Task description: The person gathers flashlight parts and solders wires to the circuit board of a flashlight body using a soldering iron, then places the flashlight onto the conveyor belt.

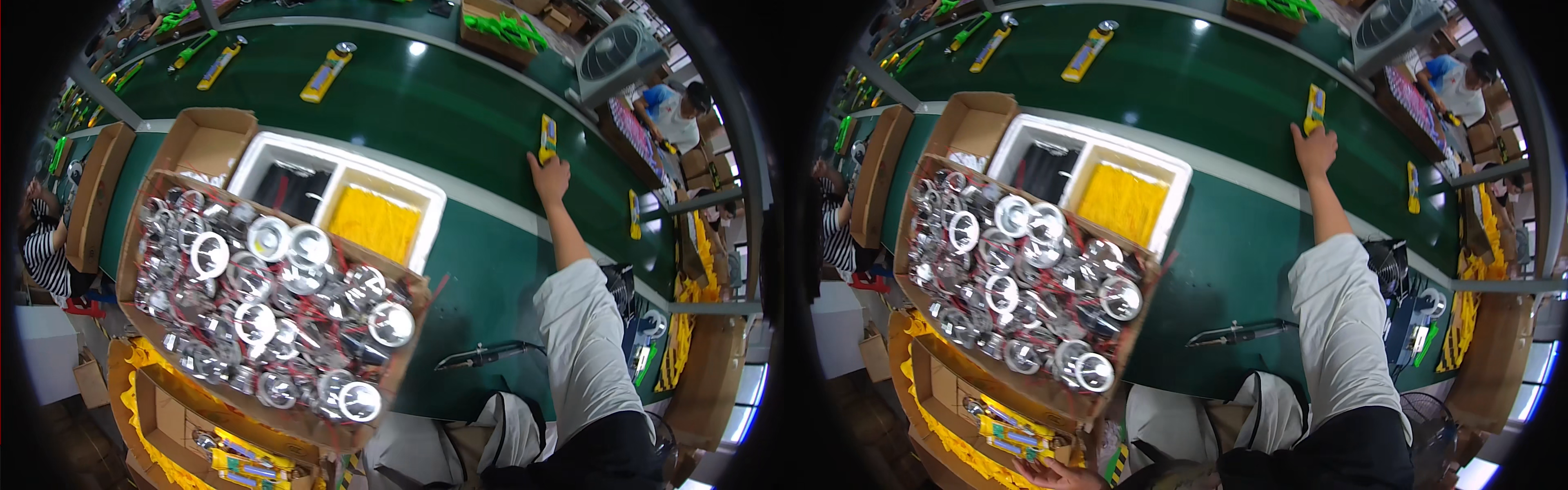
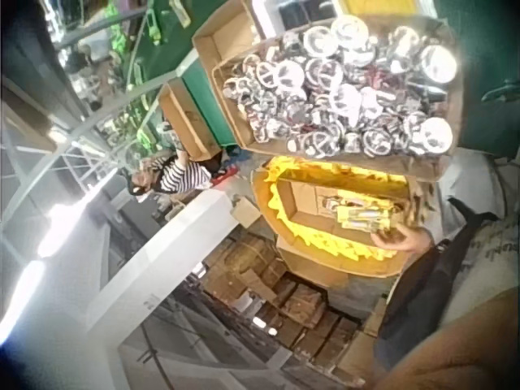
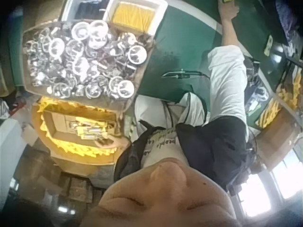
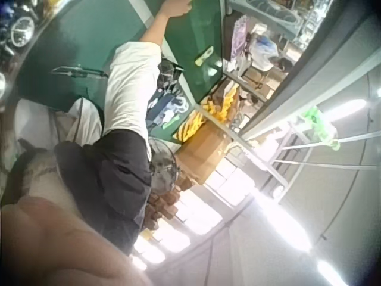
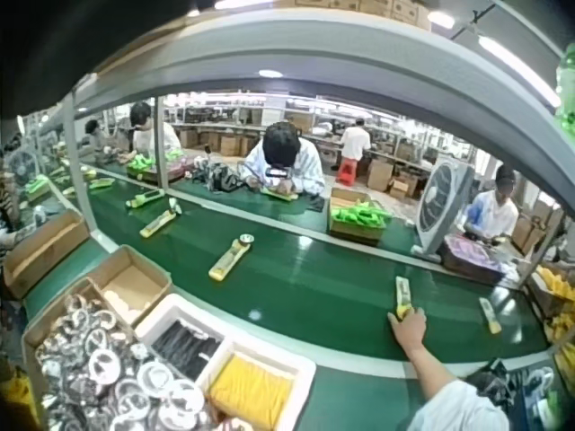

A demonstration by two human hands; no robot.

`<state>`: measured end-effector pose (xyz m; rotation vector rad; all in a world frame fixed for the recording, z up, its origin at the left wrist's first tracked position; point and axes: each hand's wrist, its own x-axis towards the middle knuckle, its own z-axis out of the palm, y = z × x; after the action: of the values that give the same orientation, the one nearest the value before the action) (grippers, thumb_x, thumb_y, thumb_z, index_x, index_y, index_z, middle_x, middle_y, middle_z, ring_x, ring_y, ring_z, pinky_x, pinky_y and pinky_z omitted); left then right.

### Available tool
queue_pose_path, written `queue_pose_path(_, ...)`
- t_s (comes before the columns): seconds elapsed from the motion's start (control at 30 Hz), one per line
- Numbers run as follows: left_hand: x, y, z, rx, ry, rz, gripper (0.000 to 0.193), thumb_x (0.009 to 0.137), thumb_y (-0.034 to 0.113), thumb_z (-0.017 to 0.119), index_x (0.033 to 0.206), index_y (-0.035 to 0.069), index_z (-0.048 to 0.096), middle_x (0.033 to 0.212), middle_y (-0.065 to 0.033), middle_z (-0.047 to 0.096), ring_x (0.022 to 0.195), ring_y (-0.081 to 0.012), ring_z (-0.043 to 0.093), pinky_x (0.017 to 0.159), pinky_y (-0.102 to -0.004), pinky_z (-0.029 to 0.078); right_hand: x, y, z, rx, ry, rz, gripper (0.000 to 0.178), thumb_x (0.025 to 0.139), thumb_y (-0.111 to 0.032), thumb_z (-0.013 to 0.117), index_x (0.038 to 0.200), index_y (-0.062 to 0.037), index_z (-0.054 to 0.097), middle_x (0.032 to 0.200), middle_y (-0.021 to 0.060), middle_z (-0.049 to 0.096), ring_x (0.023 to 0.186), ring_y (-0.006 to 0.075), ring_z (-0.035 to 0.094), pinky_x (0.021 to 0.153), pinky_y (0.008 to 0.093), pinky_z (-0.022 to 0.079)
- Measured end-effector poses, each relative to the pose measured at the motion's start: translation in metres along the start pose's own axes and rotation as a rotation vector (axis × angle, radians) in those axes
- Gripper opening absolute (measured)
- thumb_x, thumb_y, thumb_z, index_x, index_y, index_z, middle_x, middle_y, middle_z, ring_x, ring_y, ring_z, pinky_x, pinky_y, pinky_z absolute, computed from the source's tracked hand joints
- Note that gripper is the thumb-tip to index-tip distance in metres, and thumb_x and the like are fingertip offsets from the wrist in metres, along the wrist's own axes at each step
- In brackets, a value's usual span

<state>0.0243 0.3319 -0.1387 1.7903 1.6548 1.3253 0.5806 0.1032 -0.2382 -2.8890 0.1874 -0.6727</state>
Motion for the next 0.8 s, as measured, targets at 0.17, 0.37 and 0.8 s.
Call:
queue_pose_path(0.17,-0.056,-0.022,0.020,-0.362,-0.004,0.300,0.048,0.079,0.019,0.053,0.119,0.000,0.034,0.115,-0.0167,0.039,0.105,-0.0252,0.037,0.087,-0.0342,0.031,0.017,0.032,0.010,0.066,0.051,-0.131,0.023,0.071,-0.025,0.054,0.072,-0.0026,0.059,0.076,0.0175,0.055,0.072,0.0324,0.056,0.064,0.0396,0.047)
queue_pose_path(0.37,-0.120,-0.077,0.024,-0.586,-0.096,0.271,0.037,0.077,0.011,0.053,0.111,0.002,0.040,0.100,-0.0111,0.048,0.086,-0.0205,0.047,0.077,-0.0306,0.038,0.007,0.036,-0.009,0.176,-0.220,-0.108,0.024,0.071,-0.019,0.053,0.084,0.0007,0.054,0.090,0.0205,0.057,0.087,0.0337,0.055,0.077,0.0386,0.044)
queue_pose_path(0.8,-0.150,-0.106,-0.024,-0.407,-0.410,-0.157,0.020,0.079,0.004,0.053,0.099,0.000,0.051,0.088,-0.0064,0.054,0.080,-0.0145,0.050,0.072,-0.0258,0.041,0.017,0.013,0.014,0.517,-0.040,0.126,0.031,0.072,-0.028,0.056,0.076,0.0022,0.057,0.080,0.0213,0.059,0.076,0.0357,0.057,0.066,0.0412,0.046)
